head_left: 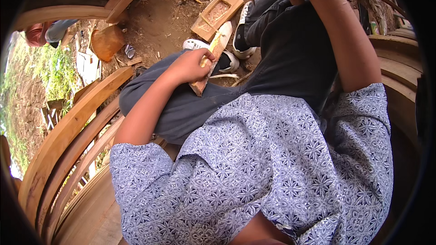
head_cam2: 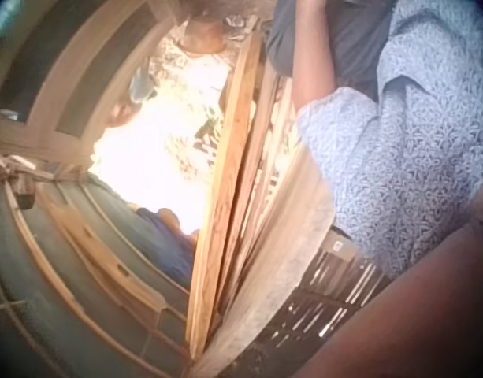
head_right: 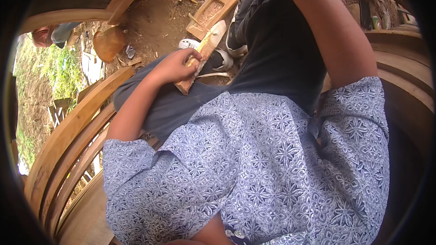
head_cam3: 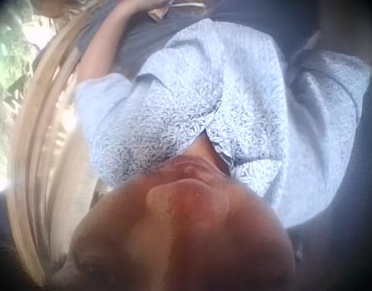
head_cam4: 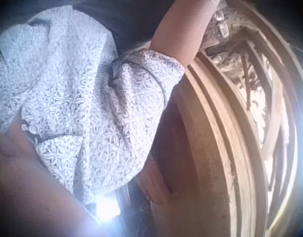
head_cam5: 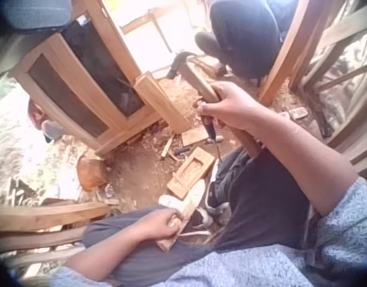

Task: The person sits on the ground and uses a small axe to chip and shape a piece of wood. They repeatedly strike the wood to remove bark and refine its edges, occasionally pausing to inspect the progress.

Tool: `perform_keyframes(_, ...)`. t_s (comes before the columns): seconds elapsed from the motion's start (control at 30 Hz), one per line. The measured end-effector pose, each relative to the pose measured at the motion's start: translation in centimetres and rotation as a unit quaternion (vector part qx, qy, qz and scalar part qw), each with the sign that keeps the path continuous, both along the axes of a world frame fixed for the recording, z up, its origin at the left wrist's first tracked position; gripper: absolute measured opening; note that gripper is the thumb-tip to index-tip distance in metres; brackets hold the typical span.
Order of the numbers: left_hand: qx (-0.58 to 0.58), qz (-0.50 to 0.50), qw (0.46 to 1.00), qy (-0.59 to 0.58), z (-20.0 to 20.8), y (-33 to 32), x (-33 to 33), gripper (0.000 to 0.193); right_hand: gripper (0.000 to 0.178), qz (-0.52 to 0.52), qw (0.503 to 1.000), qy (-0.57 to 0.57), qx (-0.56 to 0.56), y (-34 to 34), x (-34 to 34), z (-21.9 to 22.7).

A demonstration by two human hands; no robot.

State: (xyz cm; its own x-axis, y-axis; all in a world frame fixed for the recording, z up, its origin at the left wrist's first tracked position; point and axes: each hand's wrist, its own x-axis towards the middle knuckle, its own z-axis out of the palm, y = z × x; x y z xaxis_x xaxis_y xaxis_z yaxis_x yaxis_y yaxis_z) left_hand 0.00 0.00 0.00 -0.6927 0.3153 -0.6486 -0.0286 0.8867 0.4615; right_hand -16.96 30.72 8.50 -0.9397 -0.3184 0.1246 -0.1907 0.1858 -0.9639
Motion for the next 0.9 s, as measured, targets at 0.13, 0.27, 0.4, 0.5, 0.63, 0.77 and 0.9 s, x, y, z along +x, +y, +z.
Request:
perform_keyframes(0.13, 0.008, 0.007, 1.0, 0.003, -1.7, 0.5, 2.2, 0.037, 0.019, -0.037, 0.998, -0.045, -0.013, 0.4, 0.9, -1.8)
perform_keyframes(0.27, -0.025, 0.025, 0.998, 0.061, -1.7, 0.4, 0.0, 0.038, 0.018, -0.064, 0.998, -0.023, -0.005, 0.3, 0.4, -0.5)
perform_keyframes(0.4, -0.03, 0.015, 0.998, 0.05, -2.1, 0.4, -0.6, 0.04, 0.016, -0.062, 0.997, -0.045, 0.029, 0.2, 0.3, -0.5)
perform_keyframes(0.5, -0.03, -0.004, 0.999, 0.013, -0.9, 0.7, -0.8, 0.04, 0.017, -0.059, 0.996, -0.055, 0.034, 0.3, 1.6, 1.4)
perform_keyframes(0.63, -0.022, -0.037, 0.999, -0.03, -1.2, 0.8, 0.1, 0.041, 0.023, -0.052, 0.996, -0.064, 0.041, 0.4, 4.1, 4.7)
perform_keyframes(0.77, -0.008, -0.016, 0.999, -0.035, -2.7, 0.2, 1.3, 0.042, 0.03, 0.001, 1.0, -0.026, -0.018, 0.2, 4.2, 3.3)
perform_keyframes(0.9, 0.019, 0.018, 0.999, -0.04, -4.2, 1.2, 0.5, 0.042, 0.028, -0.001, 1.0, -0.024, 0.006, -0.6, 4.9, 4.2)
